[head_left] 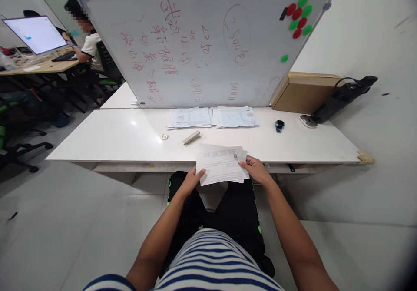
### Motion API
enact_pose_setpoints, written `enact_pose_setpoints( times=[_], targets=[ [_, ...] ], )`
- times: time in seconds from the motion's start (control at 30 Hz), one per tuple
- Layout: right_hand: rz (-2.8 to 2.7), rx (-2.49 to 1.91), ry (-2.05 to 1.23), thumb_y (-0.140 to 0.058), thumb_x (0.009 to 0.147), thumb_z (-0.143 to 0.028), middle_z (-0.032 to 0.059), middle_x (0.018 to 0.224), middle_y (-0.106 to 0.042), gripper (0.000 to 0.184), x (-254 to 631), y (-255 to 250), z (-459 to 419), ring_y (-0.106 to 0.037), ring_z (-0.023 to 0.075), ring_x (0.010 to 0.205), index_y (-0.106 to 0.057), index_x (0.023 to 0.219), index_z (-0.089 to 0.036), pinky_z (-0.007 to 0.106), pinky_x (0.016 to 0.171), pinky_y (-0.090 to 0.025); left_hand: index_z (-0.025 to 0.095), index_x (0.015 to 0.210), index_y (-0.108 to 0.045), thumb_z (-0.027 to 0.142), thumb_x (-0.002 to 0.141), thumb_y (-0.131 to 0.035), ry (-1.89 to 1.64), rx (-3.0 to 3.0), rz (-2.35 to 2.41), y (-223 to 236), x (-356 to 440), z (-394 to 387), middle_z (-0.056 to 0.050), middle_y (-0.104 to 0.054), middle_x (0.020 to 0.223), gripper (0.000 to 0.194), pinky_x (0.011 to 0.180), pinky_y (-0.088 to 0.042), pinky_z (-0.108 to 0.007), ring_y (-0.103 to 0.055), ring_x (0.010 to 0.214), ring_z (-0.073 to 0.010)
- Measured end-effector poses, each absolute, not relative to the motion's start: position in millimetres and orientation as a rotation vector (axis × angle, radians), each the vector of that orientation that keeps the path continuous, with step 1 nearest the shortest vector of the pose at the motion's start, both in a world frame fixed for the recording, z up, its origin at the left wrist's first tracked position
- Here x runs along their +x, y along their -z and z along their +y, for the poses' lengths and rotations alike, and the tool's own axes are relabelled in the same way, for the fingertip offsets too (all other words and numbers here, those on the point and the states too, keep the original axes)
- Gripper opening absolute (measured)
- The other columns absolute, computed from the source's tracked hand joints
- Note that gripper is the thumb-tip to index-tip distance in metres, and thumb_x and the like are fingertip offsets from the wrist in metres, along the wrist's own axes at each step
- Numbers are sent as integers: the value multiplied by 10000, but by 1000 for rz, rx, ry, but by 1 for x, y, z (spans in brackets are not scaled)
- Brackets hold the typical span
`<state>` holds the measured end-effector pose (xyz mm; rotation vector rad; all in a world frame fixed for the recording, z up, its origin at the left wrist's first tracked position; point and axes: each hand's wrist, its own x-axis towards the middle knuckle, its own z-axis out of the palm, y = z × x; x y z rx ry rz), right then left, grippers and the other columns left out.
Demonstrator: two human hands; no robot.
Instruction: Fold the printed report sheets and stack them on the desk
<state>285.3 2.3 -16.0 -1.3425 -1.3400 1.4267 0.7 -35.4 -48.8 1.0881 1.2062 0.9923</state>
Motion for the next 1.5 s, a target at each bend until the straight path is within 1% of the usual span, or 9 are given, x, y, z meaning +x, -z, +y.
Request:
enact_pose_setpoints(
  times=[0.2, 0.37, 0.67, 0.9, 1.03, 1.13, 1.23, 1.3, 1.5],
  targets=[
    [-1301, -1304, -1128, -688, 723, -493, 50, 905, -709, 377, 276, -20, 3, -623, 267, 931, -695, 968, -207, 399, 807, -504, 121, 1090, -666, 511, 713, -691, -1122, 1154, 1186, -4, -4, -2, -104, -679, 1126, 543, 918, -475, -375, -600, 1073, -270],
    [-1138, -1177, -1021, -716, 690, -501, 58, 939, -701, 483, 259, -14, 30, -612, 262, 986, -644, 1070, -213, 394, 854, -492, 123, 1076, -663, 456, 735, -686, -1261, 1321, 1157, -30, 1, 48, -72, -687, 1060, 477, 852, -490, -356, -604, 1011, -251],
    [-1199, -1470, -1040, -581, 768, -504, 80, 1128, -677, 462, 215, 33, 55, -587, 261, 1102, -652, 1089, -179, 394, 967, -435, 109, 1004, -679, 470, 788, -617, -1105, 1442, 1433, 19, 21, 76, -119, -700, 1033, 425, 860, -474, -343, -617, 1003, -269],
    [-1313, -1414, -1082, -576, 753, -635, 91, 1194, -646, 571, 225, 37, 61, -532, 275, 1196, -658, 1115, -201, 381, 1039, -373, 150, 845, -694, 546, 850, -484, -1045, 1610, 1624, 33, 12, 84, -67, -686, 767, 448, 785, -468, -341, -638, 866, -267],
    [-1317, -1265, -1027, -268, 824, -748, 82, 1211, -635, 744, 246, 30, 99, -550, 228, 1174, -606, 1203, -205, 348, 1016, -391, 150, 955, -689, 544, 836, -516, -1167, 1546, 1585, 39, 11, 88, -80, -700, 852, 446, 833, -461, -339, -618, 990, -281],
    [-1344, -1432, -680, -134, 918, -612, 118, 1269, -589, 698, 258, 25, 141, -515, 219, 1208, -529, 1287, -171, 378, 1026, -368, 139, 993, -683, 571, 836, -501, -1146, 1536, 1598, 39, 10, 88, -95, -704, 911, 494, 835, -462, -340, -621, 989, -284],
    [-1748, -1624, -323, -345, 929, -329, 165, 1382, -480, 479, 264, 22, 179, -386, 250, 1314, -461, 1341, -114, 426, 1081, -282, 130, 1002, -684, 589, 842, -476, -1090, 1539, 1627, 36, 10, 88, -111, -706, 947, 529, 826, -463, -350, -628, 970, -291],
    [-2080, -1678, -193, -427, 862, -173, 182, 1435, -412, 505, 264, 22, 196, -330, 277, 1346, -426, 1361, -97, 464, 1090, -244, 133, 984, -692, 592, 841, -474, -1053, 1537, 1641, 34, 10, 88, -116, -710, 949, 528, 814, -467, -355, -633, 958, -293],
    [-2499, -1690, -83, -451, 861, -155, 191, 1260, -569, 303, 262, 22, 211, -528, 278, 1140, -588, 1130, -129, 376, 899, -395, 136, 1000, -703, 572, 795, -561, -969, 1542, 1664, 37, 10, 90, -130, -711, 1000, 502, 807, -482, -355, -643, 963, -293]
  ],
)
